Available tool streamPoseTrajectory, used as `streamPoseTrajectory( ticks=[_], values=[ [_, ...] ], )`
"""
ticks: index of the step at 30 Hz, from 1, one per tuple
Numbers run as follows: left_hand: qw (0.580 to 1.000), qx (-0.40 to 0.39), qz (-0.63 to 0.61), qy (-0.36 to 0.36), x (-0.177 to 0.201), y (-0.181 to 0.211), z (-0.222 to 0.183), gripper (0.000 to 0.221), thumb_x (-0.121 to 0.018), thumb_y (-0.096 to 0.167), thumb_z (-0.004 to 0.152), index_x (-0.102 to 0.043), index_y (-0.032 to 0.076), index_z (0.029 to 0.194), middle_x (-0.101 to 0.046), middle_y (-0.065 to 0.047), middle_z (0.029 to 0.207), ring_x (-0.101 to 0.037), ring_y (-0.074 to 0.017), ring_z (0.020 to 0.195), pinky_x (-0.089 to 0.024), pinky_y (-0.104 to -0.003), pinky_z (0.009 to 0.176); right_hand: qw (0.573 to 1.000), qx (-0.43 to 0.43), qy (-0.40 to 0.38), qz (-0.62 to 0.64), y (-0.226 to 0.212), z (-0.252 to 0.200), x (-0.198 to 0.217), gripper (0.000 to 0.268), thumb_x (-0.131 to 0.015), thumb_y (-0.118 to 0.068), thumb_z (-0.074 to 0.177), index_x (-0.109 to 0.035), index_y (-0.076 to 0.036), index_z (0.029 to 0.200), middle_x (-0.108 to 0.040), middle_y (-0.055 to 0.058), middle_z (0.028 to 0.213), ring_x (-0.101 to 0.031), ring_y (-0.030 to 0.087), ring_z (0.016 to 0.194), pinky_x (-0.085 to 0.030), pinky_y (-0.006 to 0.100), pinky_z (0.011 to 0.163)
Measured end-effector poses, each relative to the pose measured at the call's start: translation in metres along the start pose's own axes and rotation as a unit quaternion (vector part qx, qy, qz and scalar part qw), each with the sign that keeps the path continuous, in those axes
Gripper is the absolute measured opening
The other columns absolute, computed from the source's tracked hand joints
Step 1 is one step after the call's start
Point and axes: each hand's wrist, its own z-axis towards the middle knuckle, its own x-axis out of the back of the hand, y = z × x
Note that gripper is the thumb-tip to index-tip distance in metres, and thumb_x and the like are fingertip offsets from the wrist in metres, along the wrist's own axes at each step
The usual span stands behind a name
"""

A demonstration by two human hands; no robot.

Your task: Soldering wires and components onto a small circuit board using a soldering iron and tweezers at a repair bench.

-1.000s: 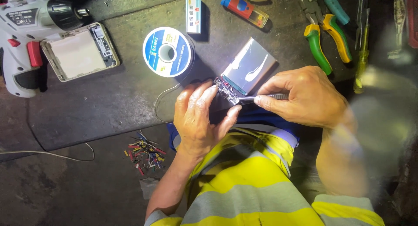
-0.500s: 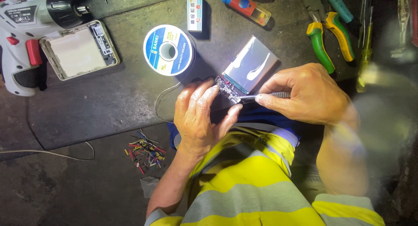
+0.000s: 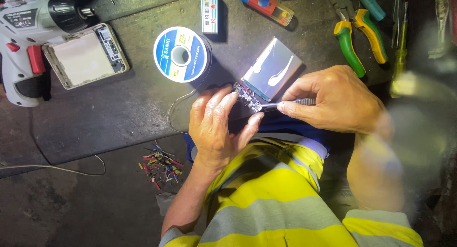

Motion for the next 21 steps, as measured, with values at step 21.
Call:
streamPoseTrajectory(
  ticks=[21],
  values=[
    [1.000, -0.010, 0.001, 0.005, 0.0006, -0.0007, 0.0010, 0.046, -0.082, 0.035, 0.093, -0.061, 0.002, 0.118, -0.070, -0.017, 0.117, -0.068, -0.0364, 0.100, -0.054, -0.044, 0.094, 1.000, -0.007, 0.002, -0.001, -0.0040, 0.0000, 0.0006, 0.021, -0.077, -0.042, 0.083, -0.084, -0.023, 0.087, -0.082, -0.007, 0.080, -0.068, 0.015, 0.052, -0.050, 0.032, 0.065]
  ],
)
